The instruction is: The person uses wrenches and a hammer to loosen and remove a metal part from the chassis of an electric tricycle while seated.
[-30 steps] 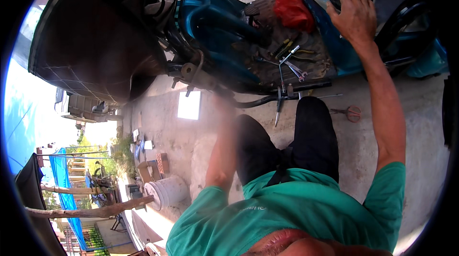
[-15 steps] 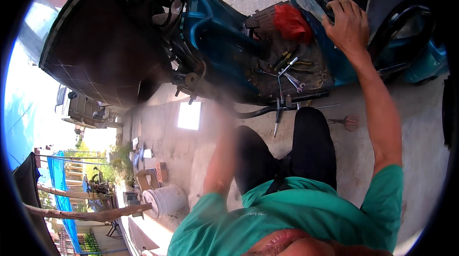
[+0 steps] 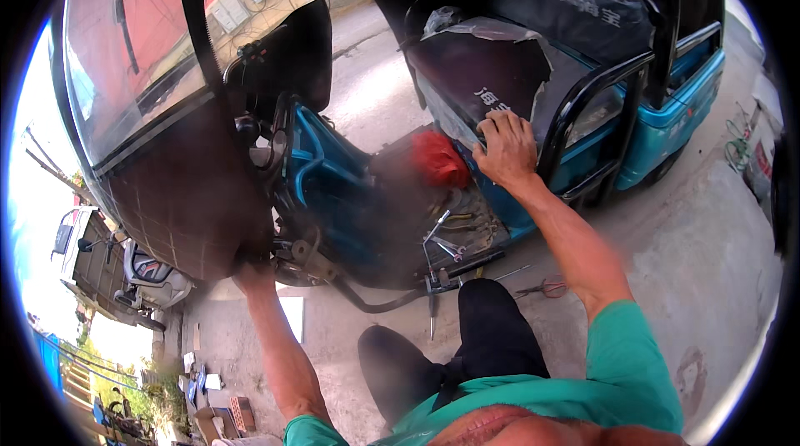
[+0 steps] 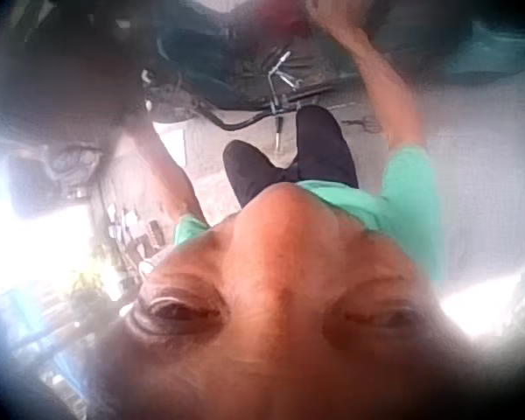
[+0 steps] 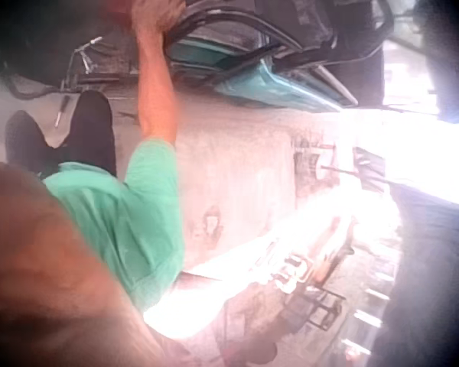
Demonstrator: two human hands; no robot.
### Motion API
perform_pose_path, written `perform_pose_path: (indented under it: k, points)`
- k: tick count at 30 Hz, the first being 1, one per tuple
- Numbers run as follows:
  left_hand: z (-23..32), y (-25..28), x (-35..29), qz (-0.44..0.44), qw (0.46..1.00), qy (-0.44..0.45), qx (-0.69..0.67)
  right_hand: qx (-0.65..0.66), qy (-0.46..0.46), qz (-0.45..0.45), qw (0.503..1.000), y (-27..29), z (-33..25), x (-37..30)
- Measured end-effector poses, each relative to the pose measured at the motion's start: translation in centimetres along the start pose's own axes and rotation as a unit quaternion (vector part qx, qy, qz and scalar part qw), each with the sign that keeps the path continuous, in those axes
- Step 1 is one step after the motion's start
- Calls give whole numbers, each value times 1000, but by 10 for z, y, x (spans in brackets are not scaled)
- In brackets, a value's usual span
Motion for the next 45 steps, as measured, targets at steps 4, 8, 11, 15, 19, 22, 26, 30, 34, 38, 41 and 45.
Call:
perform_pose_path:
  k: [4,8,11,15,19,22,26,30,34,38,41,45]
  points:
    - [-5,-36,-14,-39,995,66,-61,0,17,35,999,5,2,-1]
    - [5,2,30,-88,990,83,-73,11,27,51,998,-11,-8,-15]
    - [-7,-24,27,26,989,94,-112,-42,9,-10,999,-9,4,-5]
    - [-8,-34,28,17,991,87,-103,-39,5,-54,998,-7,2,1]
    - [-10,-38,28,9,992,82,-96,-16,11,-211,977,-7,13,10]
    - [-5,-22,30,17,993,75,-85,-52,74,-205,975,32,-3,33]
    - [-16,-35,33,13,992,79,-95,-138,182,-120,966,87,35,63]
    - [-21,-43,32,14,993,81,-88,-7,239,-3,971,109,29,63]
    - [-16,-38,29,18,993,79,-88,-183,176,-237,938,77,32,61]
    - [-15,-36,27,19,993,77,-89,-198,193,-267,923,70,37,58]
    - [-16,-38,31,19,992,82,-95,-206,191,-251,926,68,35,60]
    - [-17,-32,34,20,992,81,-98,-193,193,-220,937,73,32,59]
Point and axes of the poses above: each hand's wrist, its own x-axis towards the middle knuckle, its own y-axis out of the back of the hand, z = x × y, the point moved 9 cm from there along x, towards the middle knuckle, and after that the axes turned 12 degrees about z, right-handed, at the moved point
